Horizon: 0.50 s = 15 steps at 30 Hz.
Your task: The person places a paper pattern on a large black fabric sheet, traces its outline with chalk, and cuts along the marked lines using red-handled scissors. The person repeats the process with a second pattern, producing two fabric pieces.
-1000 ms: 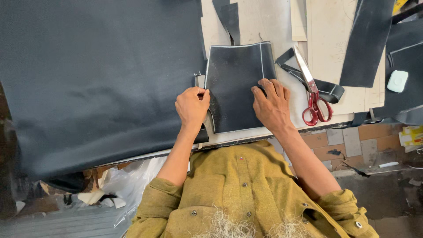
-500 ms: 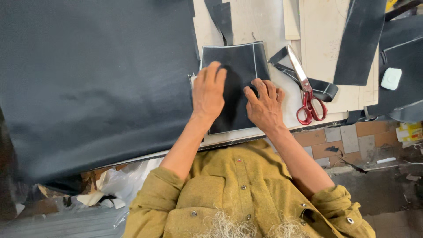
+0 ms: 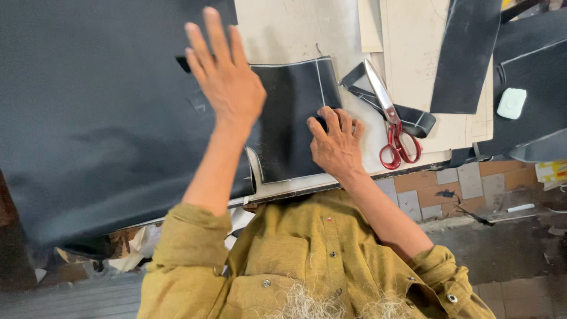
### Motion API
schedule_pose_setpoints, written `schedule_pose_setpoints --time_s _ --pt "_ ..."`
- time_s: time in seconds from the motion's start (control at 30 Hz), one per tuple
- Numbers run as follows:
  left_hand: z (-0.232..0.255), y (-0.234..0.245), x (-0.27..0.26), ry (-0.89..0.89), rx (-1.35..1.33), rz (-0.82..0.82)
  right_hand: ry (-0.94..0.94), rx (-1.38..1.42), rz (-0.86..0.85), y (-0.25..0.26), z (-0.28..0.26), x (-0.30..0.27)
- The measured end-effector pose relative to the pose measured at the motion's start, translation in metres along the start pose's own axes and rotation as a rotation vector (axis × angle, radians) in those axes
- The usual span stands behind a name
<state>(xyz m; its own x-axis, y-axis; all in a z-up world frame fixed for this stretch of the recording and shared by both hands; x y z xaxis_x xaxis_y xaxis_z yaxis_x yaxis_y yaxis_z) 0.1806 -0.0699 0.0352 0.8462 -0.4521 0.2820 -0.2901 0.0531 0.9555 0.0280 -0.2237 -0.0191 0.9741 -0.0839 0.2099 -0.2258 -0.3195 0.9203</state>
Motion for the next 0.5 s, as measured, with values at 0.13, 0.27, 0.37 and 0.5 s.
schedule_pose_setpoints --time_s 0.13,0.27,0.37,0.5 --pt "0.082 -0.025 -0.061 -0.126 -0.487 -0.148 -0.012 0.028 -0.011 -0.002 0.002 0.003" --pt "0.083 -0.044 -0.082 -0.069 -0.418 -0.186 0.019 0.119 0.015 0.004 0.007 0.001" --pt "0.08 -0.046 -0.081 -0.069 -0.411 -0.231 0.028 0.288 0.029 0.034 0.026 -0.005" --pt "0.084 -0.051 -0.083 -0.07 -0.413 -0.3 -0.184 0.141 -0.058 0.077 0.089 -0.035"
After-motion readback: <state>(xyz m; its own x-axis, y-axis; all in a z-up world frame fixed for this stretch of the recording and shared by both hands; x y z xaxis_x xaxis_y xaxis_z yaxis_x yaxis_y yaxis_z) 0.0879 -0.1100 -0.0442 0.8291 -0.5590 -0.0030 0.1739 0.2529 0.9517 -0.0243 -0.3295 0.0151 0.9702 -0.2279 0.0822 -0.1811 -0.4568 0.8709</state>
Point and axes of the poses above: each hand's wrist, its own x-axis towards the middle knuckle, its own y-axis out of the back of the hand, z = x × y, the point moved 6 cm from there along x, towards the middle knuckle, and after that the axes turned 6 degrees about -y, right-handed, at the moved point
